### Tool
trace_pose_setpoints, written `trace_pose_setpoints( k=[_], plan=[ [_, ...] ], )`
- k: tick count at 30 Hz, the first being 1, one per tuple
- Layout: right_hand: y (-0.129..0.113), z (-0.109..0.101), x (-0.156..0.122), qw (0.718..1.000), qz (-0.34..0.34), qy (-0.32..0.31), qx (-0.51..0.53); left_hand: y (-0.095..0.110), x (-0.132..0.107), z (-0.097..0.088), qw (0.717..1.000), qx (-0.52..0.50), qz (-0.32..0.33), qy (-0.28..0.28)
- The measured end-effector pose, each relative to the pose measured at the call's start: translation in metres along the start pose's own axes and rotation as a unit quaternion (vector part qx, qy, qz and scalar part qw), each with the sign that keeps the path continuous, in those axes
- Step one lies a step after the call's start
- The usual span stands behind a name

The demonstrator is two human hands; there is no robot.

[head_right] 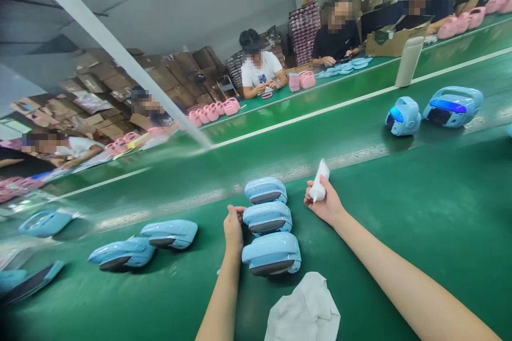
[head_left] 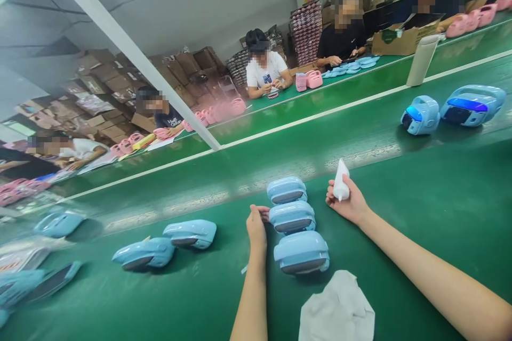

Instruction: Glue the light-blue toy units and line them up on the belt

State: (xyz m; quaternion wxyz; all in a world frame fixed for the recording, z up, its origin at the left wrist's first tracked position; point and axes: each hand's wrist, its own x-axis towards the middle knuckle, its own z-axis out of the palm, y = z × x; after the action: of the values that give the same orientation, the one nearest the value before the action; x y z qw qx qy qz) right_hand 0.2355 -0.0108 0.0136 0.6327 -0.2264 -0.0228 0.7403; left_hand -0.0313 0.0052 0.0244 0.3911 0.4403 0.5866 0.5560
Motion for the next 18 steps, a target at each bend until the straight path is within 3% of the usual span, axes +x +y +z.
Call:
trace_pose_setpoints(
  k=[9, 13, 15, 18],
  plan=[
    [-0.001, 0.0, -0.002, 1.0, -0.004, -0.01, -0.016, 0.001, -0.001, 0.0, 1.0, -0.026, 0.011, -0.014],
    [-0.002, 0.002, -0.004, 0.999, 0.005, -0.019, -0.026, 0.004, -0.016, -0.003, 0.997, -0.064, 0.035, -0.012],
    [-0.002, 0.007, -0.007, 0.999, 0.007, -0.02, -0.034, 0.007, -0.035, -0.009, 0.995, -0.083, 0.038, -0.041],
    [-0.002, 0.023, -0.024, 0.999, -0.006, -0.022, -0.047, 0.01, -0.069, -0.027, 0.987, -0.076, 0.034, -0.14]
  ],
)
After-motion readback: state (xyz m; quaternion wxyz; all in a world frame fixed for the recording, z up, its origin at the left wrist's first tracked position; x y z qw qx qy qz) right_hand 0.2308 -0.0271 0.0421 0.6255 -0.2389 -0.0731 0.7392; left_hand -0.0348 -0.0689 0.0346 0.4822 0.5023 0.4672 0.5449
